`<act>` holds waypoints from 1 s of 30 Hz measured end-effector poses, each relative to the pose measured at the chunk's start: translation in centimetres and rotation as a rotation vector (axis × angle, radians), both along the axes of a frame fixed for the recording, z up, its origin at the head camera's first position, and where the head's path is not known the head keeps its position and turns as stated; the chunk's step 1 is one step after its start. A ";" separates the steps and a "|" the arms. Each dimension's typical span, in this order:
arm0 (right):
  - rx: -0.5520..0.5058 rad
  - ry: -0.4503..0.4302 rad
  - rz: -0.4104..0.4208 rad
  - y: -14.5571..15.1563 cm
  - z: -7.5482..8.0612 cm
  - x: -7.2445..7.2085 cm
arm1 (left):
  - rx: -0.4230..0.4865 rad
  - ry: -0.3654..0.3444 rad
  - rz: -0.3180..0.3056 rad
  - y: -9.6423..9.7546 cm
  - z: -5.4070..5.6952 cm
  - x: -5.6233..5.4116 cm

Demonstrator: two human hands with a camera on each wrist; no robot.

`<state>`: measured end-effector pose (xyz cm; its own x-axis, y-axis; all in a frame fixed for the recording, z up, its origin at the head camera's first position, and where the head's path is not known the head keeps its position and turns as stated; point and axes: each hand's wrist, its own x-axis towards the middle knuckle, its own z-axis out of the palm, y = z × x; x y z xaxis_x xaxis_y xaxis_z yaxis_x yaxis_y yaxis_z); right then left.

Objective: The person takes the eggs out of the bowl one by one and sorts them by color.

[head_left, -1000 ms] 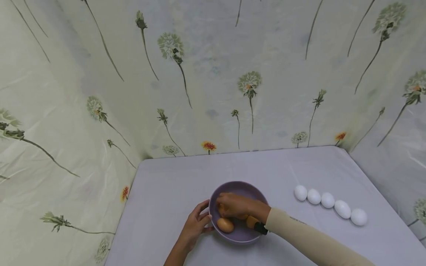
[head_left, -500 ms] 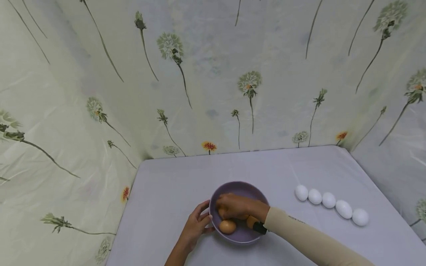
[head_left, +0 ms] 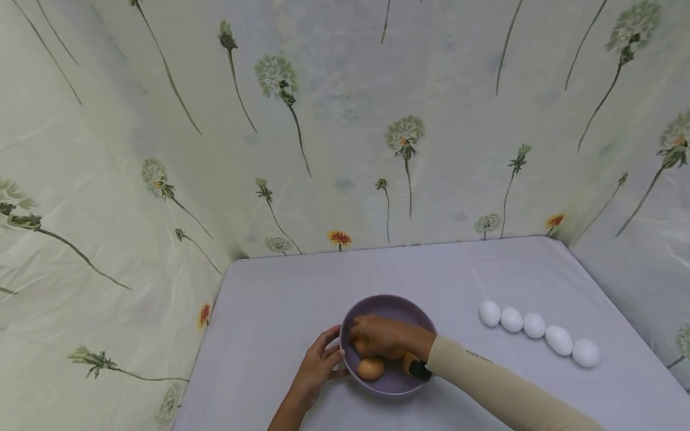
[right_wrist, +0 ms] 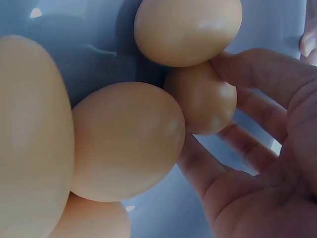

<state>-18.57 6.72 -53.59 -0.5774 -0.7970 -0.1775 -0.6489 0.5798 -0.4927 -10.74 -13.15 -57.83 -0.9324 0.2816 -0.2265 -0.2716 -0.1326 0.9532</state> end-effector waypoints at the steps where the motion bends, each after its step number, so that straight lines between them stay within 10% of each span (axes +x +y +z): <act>1: -0.004 0.001 0.003 0.0 0.0 0.0 | -0.003 -0.001 0.001 0.0 0.0 0.0; 12: -0.007 0.000 0.008 0.6 0.2 -0.1 | -0.008 0.000 0.012 0.1 0.0 0.1; 30: -0.117 0.004 -0.055 3.6 4.8 -0.5 | -0.023 -0.015 0.016 0.0 -0.1 -0.1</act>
<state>-19.08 10.36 -48.77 -0.6212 -0.7793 -0.0826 -0.6201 0.5532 -0.5562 -10.82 -13.12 -57.96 -0.9332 0.2611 -0.2468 -0.2839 -0.1151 0.9519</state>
